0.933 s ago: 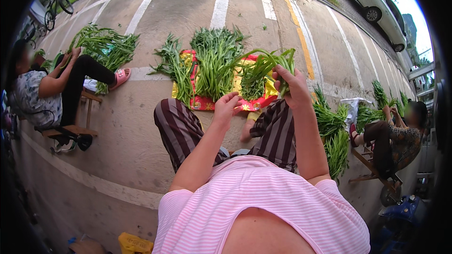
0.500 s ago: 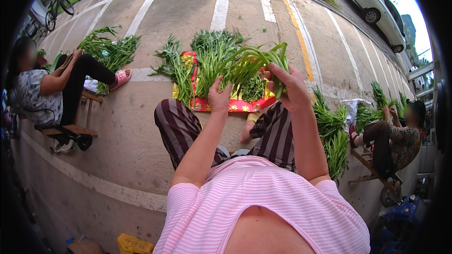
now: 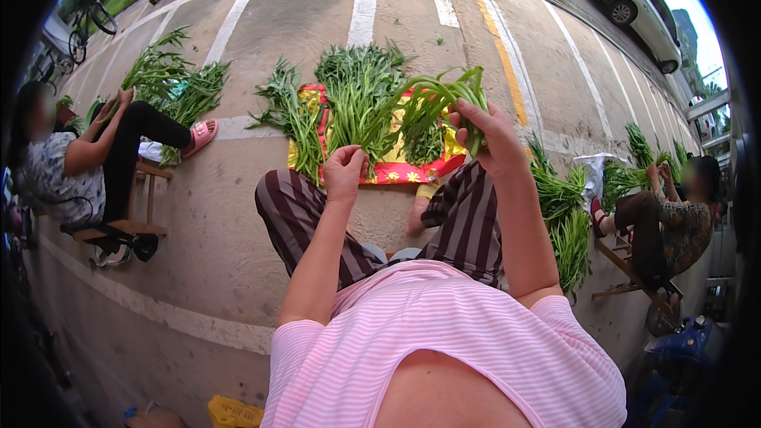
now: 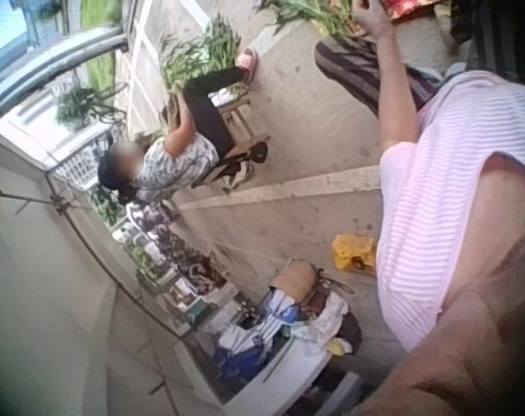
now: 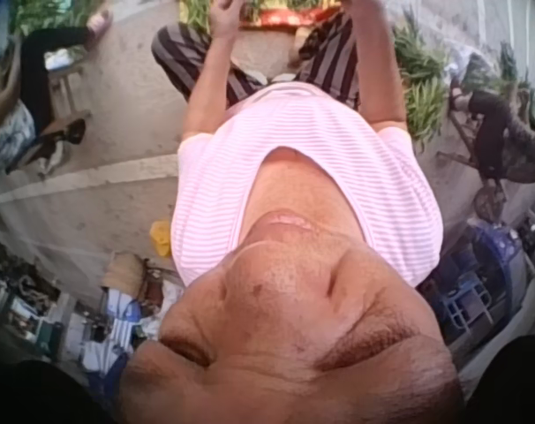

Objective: The person is sorting bunches of green leafy vegetables by hand, snapping off the lower stems and placing the prepared greens onto a yellow and red mat on the pavement.

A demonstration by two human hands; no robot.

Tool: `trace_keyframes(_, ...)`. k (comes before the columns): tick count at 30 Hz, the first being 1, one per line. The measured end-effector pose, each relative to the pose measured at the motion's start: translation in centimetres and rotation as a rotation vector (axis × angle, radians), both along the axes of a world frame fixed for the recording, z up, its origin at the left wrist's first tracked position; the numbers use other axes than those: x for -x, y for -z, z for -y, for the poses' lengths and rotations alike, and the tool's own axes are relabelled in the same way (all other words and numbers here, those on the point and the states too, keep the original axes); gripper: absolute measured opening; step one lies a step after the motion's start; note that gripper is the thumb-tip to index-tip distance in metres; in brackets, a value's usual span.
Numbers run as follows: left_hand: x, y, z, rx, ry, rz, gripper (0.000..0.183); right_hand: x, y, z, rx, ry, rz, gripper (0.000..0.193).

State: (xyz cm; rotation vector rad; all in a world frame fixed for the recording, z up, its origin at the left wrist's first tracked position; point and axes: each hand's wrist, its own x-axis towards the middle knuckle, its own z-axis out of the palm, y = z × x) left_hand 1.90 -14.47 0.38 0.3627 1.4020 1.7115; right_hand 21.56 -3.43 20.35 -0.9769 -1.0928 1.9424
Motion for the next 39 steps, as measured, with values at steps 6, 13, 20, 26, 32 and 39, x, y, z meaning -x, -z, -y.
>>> trace_keyframes(6,1.6,0.1,-0.6,-0.005,-0.052,-0.011,0.007,-1.2,-0.5,-0.9,-0.003,-0.021,0.012,0.018)
trace_keyframes(13,2.9,0.3,-1.3,0.023,-0.167,0.323,0.005,-1.7,0.0,-1.0,0.000,-0.023,0.057,0.018)
trace_keyframes(20,6.4,2.3,-0.9,0.009,-0.267,0.582,0.004,-1.4,-0.5,-0.9,0.051,0.002,-0.060,0.016)
trace_keyframes(26,1.7,-0.5,-0.4,0.017,-0.092,0.424,0.009,-1.2,-0.3,-1.7,0.171,0.081,-0.289,0.016)
trace_keyframes(32,-4.5,-1.1,-2.1,0.098,0.208,0.292,0.016,-0.2,0.8,-2.9,0.245,0.101,-0.459,0.020)
trace_keyframes(39,-6.9,-0.1,-6.9,0.080,0.288,0.224,0.021,0.7,1.2,-2.9,0.274,0.104,-0.506,0.019)
